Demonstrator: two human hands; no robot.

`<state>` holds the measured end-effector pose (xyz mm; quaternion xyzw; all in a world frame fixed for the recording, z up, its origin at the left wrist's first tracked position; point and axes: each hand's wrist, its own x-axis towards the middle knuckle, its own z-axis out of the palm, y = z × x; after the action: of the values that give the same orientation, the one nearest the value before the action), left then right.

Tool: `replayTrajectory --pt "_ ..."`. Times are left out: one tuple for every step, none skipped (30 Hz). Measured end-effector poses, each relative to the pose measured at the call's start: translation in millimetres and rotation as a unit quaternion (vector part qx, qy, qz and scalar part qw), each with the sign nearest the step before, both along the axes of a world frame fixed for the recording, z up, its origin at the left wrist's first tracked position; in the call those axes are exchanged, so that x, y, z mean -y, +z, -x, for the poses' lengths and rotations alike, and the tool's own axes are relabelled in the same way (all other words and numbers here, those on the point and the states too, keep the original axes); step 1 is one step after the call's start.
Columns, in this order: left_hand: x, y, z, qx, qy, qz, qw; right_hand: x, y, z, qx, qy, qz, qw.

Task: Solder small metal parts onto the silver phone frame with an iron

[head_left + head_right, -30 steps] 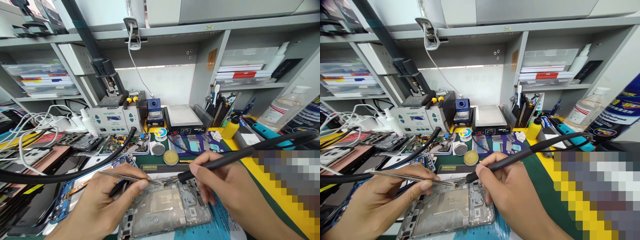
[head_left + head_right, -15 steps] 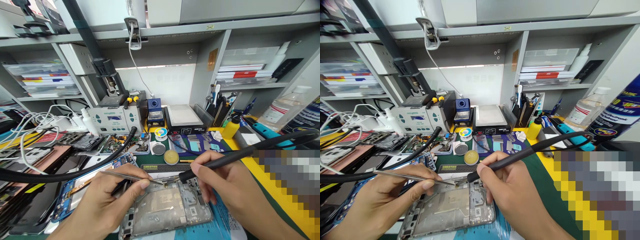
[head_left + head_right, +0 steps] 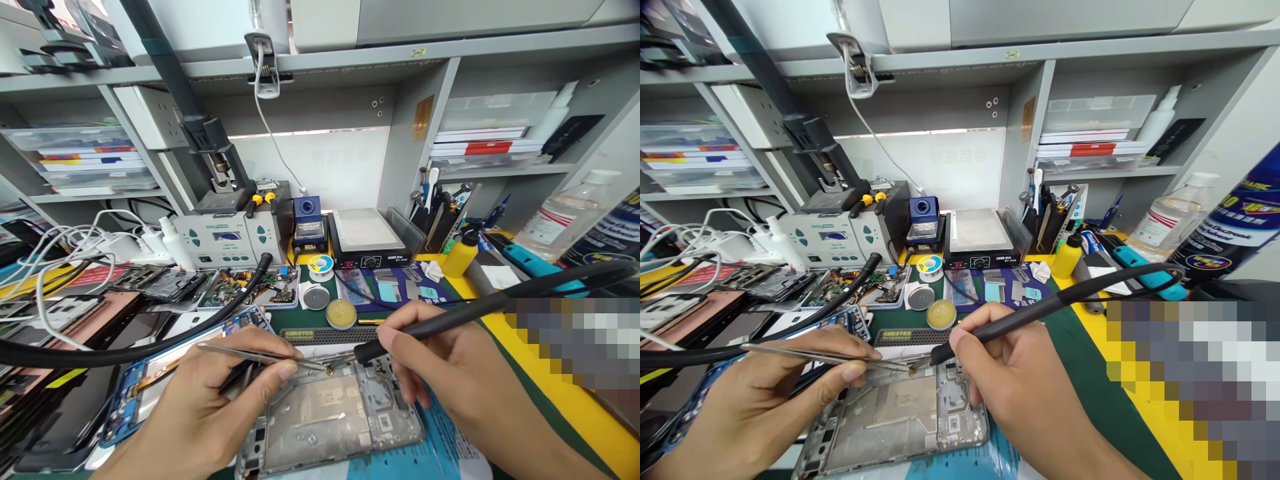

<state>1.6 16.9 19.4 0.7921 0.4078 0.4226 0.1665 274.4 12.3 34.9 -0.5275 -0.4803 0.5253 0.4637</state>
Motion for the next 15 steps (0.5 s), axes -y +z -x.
replayTrajectory --pt "-0.3 0.4 -0.6 0.000 -0.002 0.002 1.000 0.0 0.0 0.3 0.001 -0.002 -0.001 1.000" --pt "-0.4 0.7 -1.1 0.002 -0.002 0.001 1.000 0.0 -0.1 0.6 0.002 -0.002 -0.002 1.000" --pt "-0.4 1.0 -1.5 0.003 -0.001 0.001 1.000 0.0 -0.1 0.7 0.001 -0.002 -0.002 1.000" --pt "-0.3 1.2 -1.7 0.005 0.000 0.001 1.000 0.0 -0.2 0.7 -0.001 -0.001 -0.001 1.000" --pt "-0.1 1.3 -1.8 0.006 0.001 0.002 1.000 0.0 -0.2 0.5 -0.005 0.001 0.000 1.000" --pt "0.0 1.4 -1.9 0.006 0.001 0.003 1.000 0.0 -0.3 0.3 -0.009 0.003 0.001 1.000" --pt "0.1 1.4 -1.9 0.007 0.001 0.004 1.000 0.0 -0.4 0.0 -0.011 0.005 0.001 1.000" --pt "0.1 1.3 -1.9 0.007 0.000 0.007 1.000 0.0 -0.5 -0.4 -0.011 0.006 0.000 1.000" --pt "0.0 1.1 -1.8 0.008 0.000 0.009 1.000 0.1 -0.5 -0.7 -0.010 0.007 -0.002 1.000" --pt "-0.1 0.7 -1.5 0.008 -0.001 0.010 1.000 0.1 -0.6 -1.0 -0.010 0.007 -0.003 1.000" --pt "-0.2 0.2 -1.0 0.007 0.000 0.010 1.000 0.1 -0.6 -1.2 -0.009 0.007 -0.003 1.000" --pt "-0.2 -0.6 -0.4 0.006 0.000 0.008 1.000 0.1 -0.6 -1.4 -0.009 0.007 -0.004 1.000" --pt "-0.2 -1.4 0.4 0.003 0.001 0.006 1.000 0.1 -0.4 -1.5 -0.009 0.006 -0.004 1.000" --pt "-0.2 -2.3 1.1 0.001 0.004 0.004 1.000 0.1 -0.3 -1.5 -0.009 0.006 -0.004 1.000" --pt "-0.2 -3.1 1.8 -0.001 0.005 0.001 1.000 0.0 -0.1 -1.4 -0.008 0.006 -0.005 1.000"
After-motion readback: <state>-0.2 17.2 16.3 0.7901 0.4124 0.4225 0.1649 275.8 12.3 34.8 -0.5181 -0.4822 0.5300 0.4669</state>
